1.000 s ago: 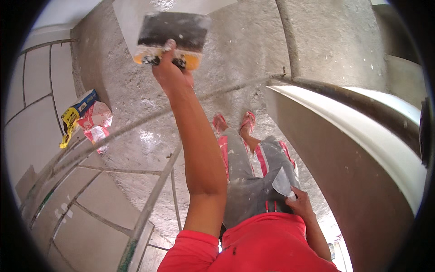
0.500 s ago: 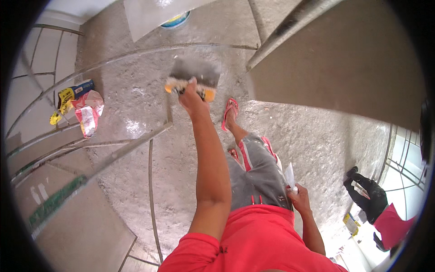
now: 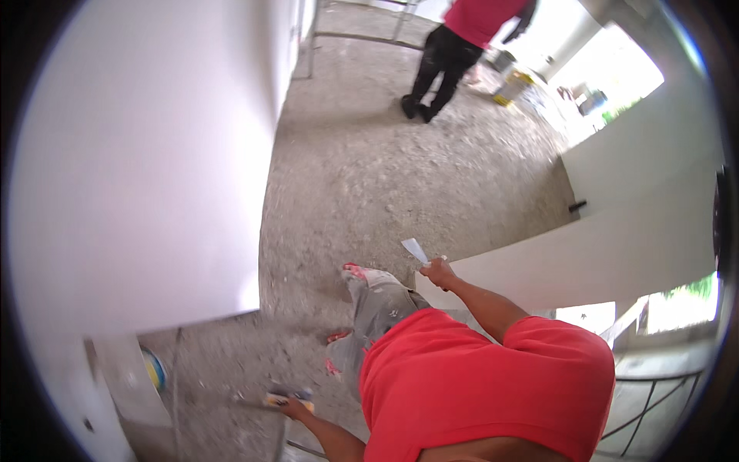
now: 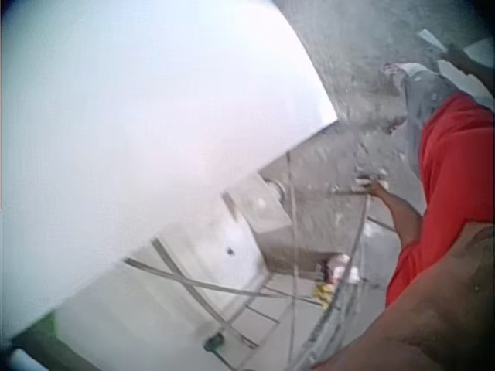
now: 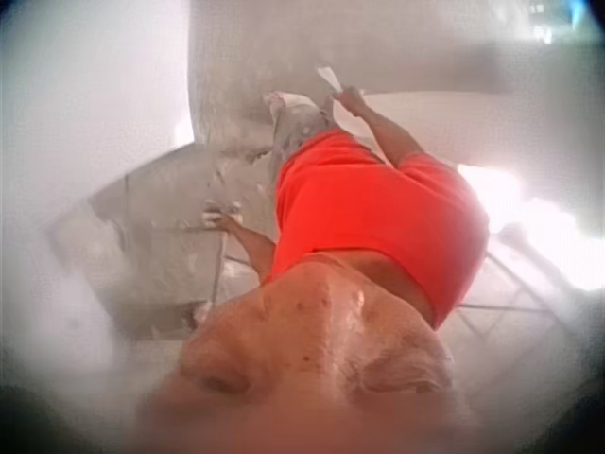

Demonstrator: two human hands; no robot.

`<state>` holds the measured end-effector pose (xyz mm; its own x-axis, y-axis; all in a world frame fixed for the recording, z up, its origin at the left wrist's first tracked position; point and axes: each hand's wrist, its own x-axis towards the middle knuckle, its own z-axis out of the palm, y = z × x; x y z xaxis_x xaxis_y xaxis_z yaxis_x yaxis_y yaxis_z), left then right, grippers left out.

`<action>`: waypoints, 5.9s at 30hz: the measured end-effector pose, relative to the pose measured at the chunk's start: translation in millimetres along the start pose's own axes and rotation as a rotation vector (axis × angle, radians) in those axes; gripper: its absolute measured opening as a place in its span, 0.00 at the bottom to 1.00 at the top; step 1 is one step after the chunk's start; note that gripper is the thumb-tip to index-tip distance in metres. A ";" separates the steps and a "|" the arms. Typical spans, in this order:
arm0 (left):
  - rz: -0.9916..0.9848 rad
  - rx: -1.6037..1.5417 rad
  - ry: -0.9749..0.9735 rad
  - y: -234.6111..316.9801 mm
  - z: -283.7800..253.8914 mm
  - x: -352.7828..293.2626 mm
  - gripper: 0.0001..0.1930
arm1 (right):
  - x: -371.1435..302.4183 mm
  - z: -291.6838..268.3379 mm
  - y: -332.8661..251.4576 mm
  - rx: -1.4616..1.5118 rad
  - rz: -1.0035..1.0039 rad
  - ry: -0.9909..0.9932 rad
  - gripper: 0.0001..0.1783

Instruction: The person scoops plaster from a bag onto a hawk and spreads it onto a wall using a trowel. The person repeatedly returns to the bag to gather more plaster and continues applying it to the wall surface.

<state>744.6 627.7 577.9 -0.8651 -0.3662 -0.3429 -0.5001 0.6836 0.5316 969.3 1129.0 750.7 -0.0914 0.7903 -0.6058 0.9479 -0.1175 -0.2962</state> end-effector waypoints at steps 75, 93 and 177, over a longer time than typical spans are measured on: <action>1.444 1.074 -0.951 1003.3 951.5 -950.1 0.19 | 555.4 -562.9 464.2 1.210 1.147 0.452 0.12; 1.357 1.049 -0.818 1098.0 1153.6 -1178.7 0.20 | 769.1 -740.9 592.9 1.244 1.236 0.150 0.14; 0.357 0.396 -0.476 1267.3 1424.9 -1643.9 0.19 | 1678.0 -1564.3 852.0 0.518 0.140 -0.119 0.15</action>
<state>1589.6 2995.6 711.6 -0.8169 0.1764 -0.5491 -0.0591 0.9215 0.3839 2101.0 3295.7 636.8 -0.0377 0.6761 -0.7358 0.6821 -0.5207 -0.5134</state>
